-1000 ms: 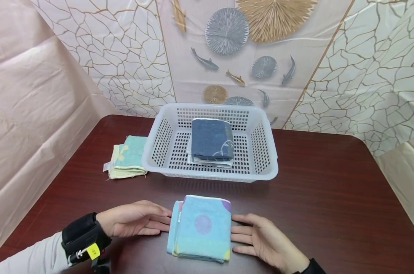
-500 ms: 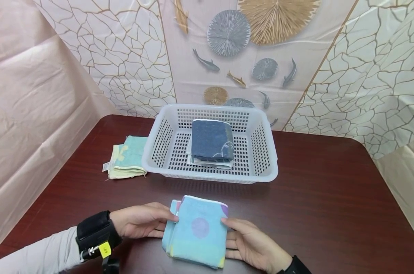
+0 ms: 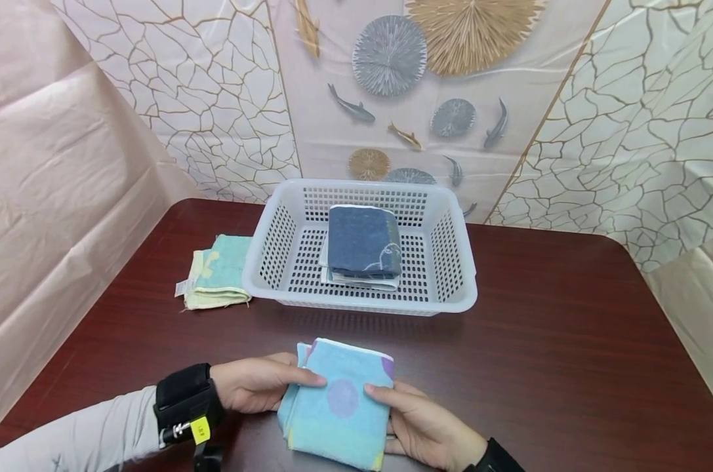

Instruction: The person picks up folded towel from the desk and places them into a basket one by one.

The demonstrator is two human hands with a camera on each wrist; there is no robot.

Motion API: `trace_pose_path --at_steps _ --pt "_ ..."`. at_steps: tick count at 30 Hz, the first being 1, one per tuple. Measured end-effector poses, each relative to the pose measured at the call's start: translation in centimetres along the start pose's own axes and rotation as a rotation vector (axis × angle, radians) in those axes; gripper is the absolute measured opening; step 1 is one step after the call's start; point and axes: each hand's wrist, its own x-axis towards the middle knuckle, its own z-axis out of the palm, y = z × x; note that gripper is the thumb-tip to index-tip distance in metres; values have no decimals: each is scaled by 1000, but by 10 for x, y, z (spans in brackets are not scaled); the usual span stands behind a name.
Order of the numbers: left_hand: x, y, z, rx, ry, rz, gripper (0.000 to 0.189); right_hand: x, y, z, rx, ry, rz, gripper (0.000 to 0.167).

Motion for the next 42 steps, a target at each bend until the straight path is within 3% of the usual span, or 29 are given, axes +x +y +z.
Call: trace_pose_path --at_steps 5,12,20,24,42 --pt "2 -2 1 6 45 4 45 1 1 0 -10 22 -6 57" --pt "4 -2 2 21 69 8 44 2 4 0 -94 175 -23 60" --pt "3 -5 2 17 113 14 51 1 1 3 -120 174 -24 65" --pt "-1 -5 2 35 92 30 49 0 -1 5 -131 198 -29 65" --pt "-29 12 14 79 51 119 48 -11 -11 31 -118 172 -149 34"
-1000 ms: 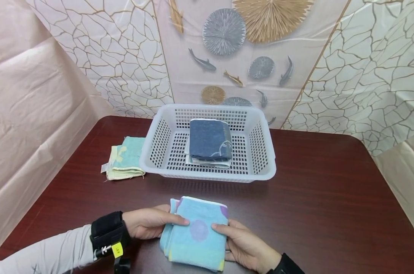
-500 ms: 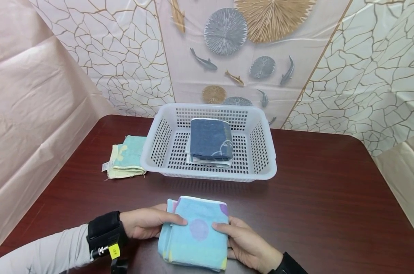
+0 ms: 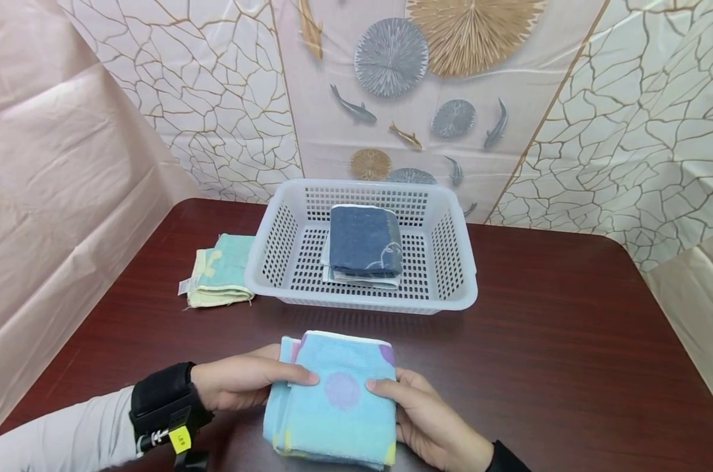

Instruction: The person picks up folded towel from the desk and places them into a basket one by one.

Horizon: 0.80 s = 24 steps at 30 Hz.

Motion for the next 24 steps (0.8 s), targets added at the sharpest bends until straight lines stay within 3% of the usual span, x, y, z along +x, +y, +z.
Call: trace_pose_path --at_steps 8,15,24 --pt "-8 9 8 16 -4 28 49 -8 -9 9 -27 -14 -28 24" --pt "-14 24 13 102 23 55 49 -16 -22 13 -26 -41 -33 26" --pt "-17 37 16 105 -21 128 51 -21 -32 16 -41 -98 -108 24"
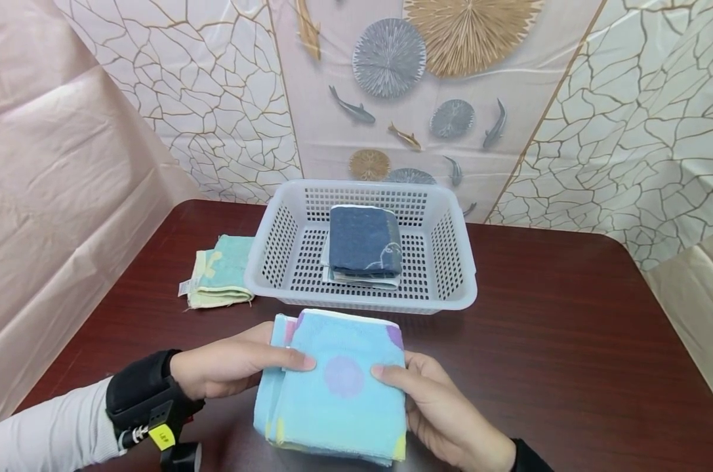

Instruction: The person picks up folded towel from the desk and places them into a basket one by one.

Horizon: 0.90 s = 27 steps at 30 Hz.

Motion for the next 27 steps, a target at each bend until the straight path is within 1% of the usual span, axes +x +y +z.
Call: trace_pose_path --at_steps 6,11,17,23,27 --pt "-2 6 0 15 -10 14 53 -1 -4 2 -2 3 -10 24" --pt "-2 13 0 33 -3 29 55 -2 -10 2 -2 7 -12 24" --pt "-1 24 1 53 6 48 55 -2 -17 2 -13 3 -42 25" --pt "1 36 3 42 15 70 51 -2 -27 1 -3 -19 -96 26" --pt "3 43 4 43 17 77 50 -1 -34 2 -5 -15 -108 27"
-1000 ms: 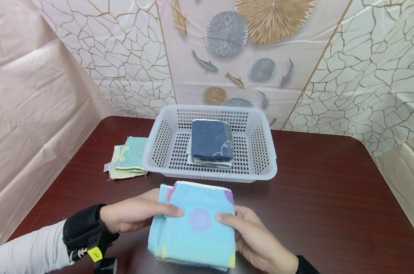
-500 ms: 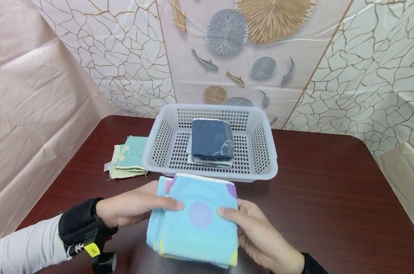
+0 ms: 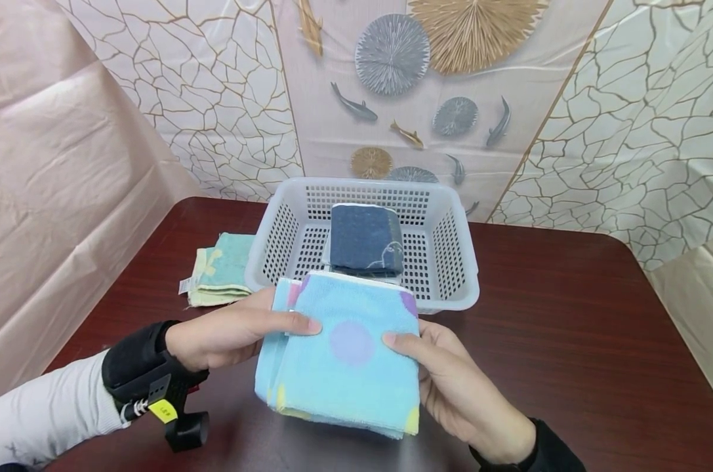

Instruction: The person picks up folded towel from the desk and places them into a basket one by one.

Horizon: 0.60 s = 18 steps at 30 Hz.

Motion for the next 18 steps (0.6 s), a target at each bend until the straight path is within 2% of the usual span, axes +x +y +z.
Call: trace_pose_path --at_steps 7,12,18 --pt "5 13 2 38 8 52 48 2 -15 1 -31 48 -5 26" --pt "9 26 0 71 60 49 45 8 -26 5 -22 118 14 24" --pt "16 37 -5 119 104 60 42 16 -41 5 -9 128 -8 25"
